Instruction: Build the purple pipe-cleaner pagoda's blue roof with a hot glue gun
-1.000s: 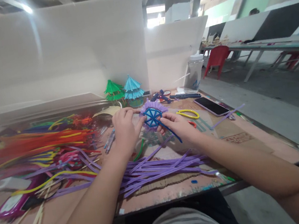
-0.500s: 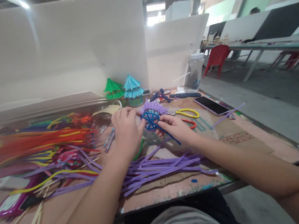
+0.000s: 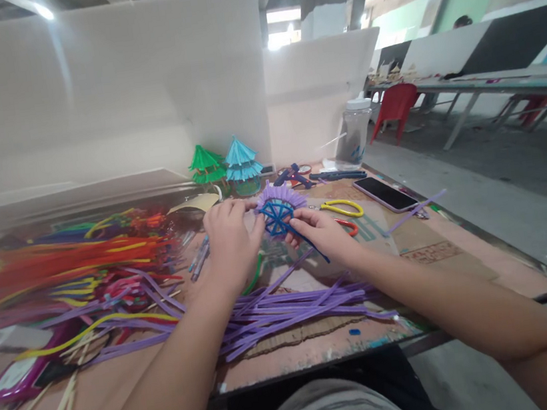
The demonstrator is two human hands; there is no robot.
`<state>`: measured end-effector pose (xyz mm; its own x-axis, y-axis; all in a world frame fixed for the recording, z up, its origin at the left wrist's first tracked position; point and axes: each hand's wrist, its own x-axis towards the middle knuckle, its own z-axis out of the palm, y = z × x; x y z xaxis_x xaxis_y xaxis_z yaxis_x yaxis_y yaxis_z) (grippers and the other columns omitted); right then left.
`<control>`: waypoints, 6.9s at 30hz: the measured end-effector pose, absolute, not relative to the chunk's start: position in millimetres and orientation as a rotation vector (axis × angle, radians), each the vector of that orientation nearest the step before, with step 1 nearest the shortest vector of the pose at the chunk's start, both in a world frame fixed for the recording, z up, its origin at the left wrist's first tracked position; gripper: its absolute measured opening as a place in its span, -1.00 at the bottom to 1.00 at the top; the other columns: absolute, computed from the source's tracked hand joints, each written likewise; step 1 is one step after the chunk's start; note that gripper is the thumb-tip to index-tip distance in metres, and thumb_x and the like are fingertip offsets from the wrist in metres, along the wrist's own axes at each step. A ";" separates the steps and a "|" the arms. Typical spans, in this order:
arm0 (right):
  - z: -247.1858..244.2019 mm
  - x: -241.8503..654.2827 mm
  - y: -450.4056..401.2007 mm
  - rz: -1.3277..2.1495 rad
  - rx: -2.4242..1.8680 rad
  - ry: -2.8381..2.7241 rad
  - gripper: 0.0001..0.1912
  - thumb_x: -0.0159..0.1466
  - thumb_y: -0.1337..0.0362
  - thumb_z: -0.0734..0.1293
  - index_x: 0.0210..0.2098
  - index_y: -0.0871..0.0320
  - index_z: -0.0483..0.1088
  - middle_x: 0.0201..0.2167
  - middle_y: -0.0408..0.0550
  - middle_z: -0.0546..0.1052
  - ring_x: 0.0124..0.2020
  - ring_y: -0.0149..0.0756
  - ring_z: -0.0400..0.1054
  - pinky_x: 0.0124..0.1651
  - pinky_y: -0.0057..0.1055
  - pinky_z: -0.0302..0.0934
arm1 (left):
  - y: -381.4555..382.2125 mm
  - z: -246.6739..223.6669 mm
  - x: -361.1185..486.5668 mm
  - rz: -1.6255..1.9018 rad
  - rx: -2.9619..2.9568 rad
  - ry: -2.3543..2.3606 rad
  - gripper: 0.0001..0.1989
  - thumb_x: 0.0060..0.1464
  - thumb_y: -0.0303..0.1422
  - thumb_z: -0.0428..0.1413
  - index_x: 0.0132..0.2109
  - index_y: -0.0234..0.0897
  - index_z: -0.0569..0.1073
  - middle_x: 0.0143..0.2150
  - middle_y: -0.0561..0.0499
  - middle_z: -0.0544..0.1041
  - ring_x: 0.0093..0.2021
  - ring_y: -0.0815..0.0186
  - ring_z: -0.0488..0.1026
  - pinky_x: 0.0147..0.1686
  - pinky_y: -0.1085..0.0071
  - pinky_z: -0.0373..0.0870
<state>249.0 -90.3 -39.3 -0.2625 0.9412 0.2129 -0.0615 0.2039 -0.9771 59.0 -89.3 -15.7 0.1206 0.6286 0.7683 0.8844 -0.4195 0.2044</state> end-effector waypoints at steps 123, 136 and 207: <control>-31.9 264.1 -83.2 1.374 -0.844 -1.407 -0.63 0.18 -0.04 0.44 -0.39 0.15 0.37 -0.61 -0.22 0.45 -0.60 -0.46 0.27 -0.50 -0.51 0.13 | -84.3 -13.0 46.8 -1.115 -2.243 -1.194 -0.95 0.20 -0.37 0.16 -0.22 -0.16 0.54 -0.19 -0.01 0.61 -0.09 0.13 0.47 0.03 0.12 0.24; -33.0 264.8 -81.8 1.413 -0.826 -1.376 -0.62 0.16 -0.04 0.46 -0.39 0.14 0.37 -0.62 -0.21 0.46 -0.62 -0.46 0.27 -0.54 -0.52 0.12 | -79.2 -10.7 50.4 -1.450 -2.481 -1.315 -0.66 0.06 -0.56 0.08 0.00 -0.22 0.46 -0.06 -0.02 0.60 0.04 0.18 0.48 0.13 0.15 0.29; -37.3 254.1 -87.9 1.349 -0.861 -1.336 -0.58 0.15 -0.12 0.42 -0.41 0.12 0.35 -0.60 -0.24 0.38 -0.60 -0.43 0.24 -0.49 -0.44 0.16 | -79.1 -5.8 42.2 -1.246 -2.553 -1.187 -0.87 0.05 -0.49 0.13 -0.22 -0.27 0.52 0.00 -0.14 0.49 0.09 0.11 0.43 0.14 0.11 0.32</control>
<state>254.1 -87.9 -37.3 -0.2369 0.9583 0.1598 -0.1689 0.1213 -0.9781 42.2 -79.1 -5.8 0.3756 0.6132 0.6950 0.6641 -0.7011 0.2597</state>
